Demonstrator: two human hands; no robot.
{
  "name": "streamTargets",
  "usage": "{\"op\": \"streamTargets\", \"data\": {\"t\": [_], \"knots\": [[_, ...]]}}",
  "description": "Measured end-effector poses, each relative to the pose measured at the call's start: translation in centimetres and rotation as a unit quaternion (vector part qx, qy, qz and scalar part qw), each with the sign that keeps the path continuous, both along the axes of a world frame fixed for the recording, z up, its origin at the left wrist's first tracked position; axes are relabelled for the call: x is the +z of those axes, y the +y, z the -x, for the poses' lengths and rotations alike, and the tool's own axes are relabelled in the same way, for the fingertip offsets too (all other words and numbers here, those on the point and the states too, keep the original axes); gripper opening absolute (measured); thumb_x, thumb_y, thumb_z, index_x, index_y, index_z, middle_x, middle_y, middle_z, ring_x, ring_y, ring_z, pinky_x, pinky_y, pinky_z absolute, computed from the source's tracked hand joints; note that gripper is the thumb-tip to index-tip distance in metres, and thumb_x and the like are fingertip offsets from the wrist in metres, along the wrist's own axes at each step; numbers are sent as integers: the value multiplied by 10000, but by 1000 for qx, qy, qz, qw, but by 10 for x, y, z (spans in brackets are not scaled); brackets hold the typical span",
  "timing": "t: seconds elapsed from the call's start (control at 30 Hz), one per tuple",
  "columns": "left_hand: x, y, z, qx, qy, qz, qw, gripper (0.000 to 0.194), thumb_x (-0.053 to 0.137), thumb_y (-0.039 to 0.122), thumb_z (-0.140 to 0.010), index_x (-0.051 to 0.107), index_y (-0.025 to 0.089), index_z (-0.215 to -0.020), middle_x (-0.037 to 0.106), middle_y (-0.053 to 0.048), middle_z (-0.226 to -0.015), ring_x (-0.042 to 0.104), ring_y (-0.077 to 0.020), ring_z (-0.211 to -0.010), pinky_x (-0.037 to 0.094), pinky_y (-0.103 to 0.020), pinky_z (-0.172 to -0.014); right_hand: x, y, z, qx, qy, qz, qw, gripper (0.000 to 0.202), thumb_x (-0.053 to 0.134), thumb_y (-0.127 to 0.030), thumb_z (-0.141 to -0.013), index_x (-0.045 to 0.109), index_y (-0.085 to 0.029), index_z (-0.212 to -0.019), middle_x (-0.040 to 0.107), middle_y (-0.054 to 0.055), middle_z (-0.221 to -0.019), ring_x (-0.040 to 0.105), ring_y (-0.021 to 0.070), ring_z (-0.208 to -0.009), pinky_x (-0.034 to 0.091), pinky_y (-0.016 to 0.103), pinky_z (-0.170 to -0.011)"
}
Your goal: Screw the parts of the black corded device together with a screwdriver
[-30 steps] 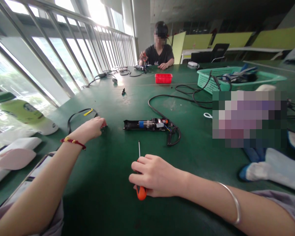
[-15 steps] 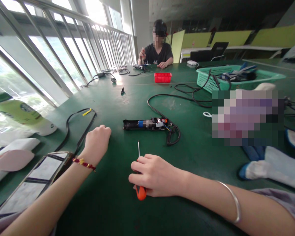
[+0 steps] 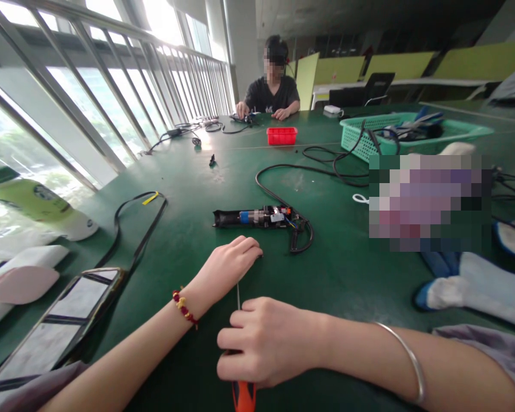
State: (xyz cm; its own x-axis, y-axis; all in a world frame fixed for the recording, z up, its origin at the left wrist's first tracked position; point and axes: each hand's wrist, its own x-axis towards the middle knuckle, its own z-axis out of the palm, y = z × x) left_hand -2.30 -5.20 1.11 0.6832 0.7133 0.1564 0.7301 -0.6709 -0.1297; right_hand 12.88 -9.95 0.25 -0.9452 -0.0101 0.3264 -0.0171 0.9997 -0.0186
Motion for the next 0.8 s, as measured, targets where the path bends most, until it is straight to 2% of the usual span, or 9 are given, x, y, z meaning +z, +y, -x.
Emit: {"op": "streamTargets", "data": {"t": [0.13, 0.23, 0.33, 0.43, 0.53, 0.67, 0.8], "knots": [[10, -3, -9, -19, 93, -11, 995, 337, 415, 58, -877, 515, 151, -1185, 594, -71, -1076, 565, -164, -916, 518, -245, -670, 0, 2, 0, -7, 9, 6, 1000, 140, 467, -296, -870, 556, -188, -881, 546, 3, -787, 498, 152, -670, 308, 293, -552], [12, 0, -18, -48, 130, -21, 990, 272, 420, 38, -860, 566, 143, -1064, 592, -71, -1026, 565, -170, -868, 490, -246, -600, -1, 3, 0, -8, 21, 8, 1000, 145, 484, -304, -856, 560, -183, -879, 542, 3, -784, 493, 153, -667, 299, 292, -543], [7, 8, -26, -70, 113, -38, 990, 187, 436, 63, -863, 573, 150, -958, 584, -58, -951, 558, -171, -807, 463, -263, -568, -2, 3, 0, -9, 18, 11, 1000, 145, 495, -311, -850, 562, -187, -886, 547, 4, -795, 489, 153, -669, 296, 291, -536], [2, 17, -35, -88, 70, -34, 993, 140, 437, 109, -881, 567, 154, -910, 580, -46, -904, 549, -166, -769, 447, -273, -576, -2, 4, 0, -10, 13, 11, 1000, 131, 507, -308, -847, 561, -195, -886, 550, 2, -797, 484, 151, -673, 302, 293, -544], [4, 30, -42, -96, -26, 10, 995, 132, 452, 185, -897, 582, 168, -891, 599, -27, -882, 553, -147, -781, 444, -254, -633, -2, 5, 0, -16, 26, 8, 1000, 123, 505, -304, -856, 560, -195, -870, 544, -1, -781, 469, 147, -664, 298, 291, -543], [11, 51, -39, -56, -215, 36, 974, 113, 505, 236, -877, 600, 179, -853, 612, -16, -863, 550, -143, -822, 439, -255, -737, -3, 5, 0, -17, 46, 7, 999, 116, 496, -287, -866, 556, -188, -856, 525, -8, -771, 451, 141, -640, 283, 287, -528], [10, 67, -29, -32, -273, 35, 961, 96, 503, 204, -860, 593, 177, -839, 599, -17, -834, 539, -149, -799, 433, -276, -752, -4, 5, 1, -16, 48, 9, 999, 118, 509, -295, -857, 556, -187, -852, 518, -10, -777, 449, 141, -640, 281, 281, -525]]}}
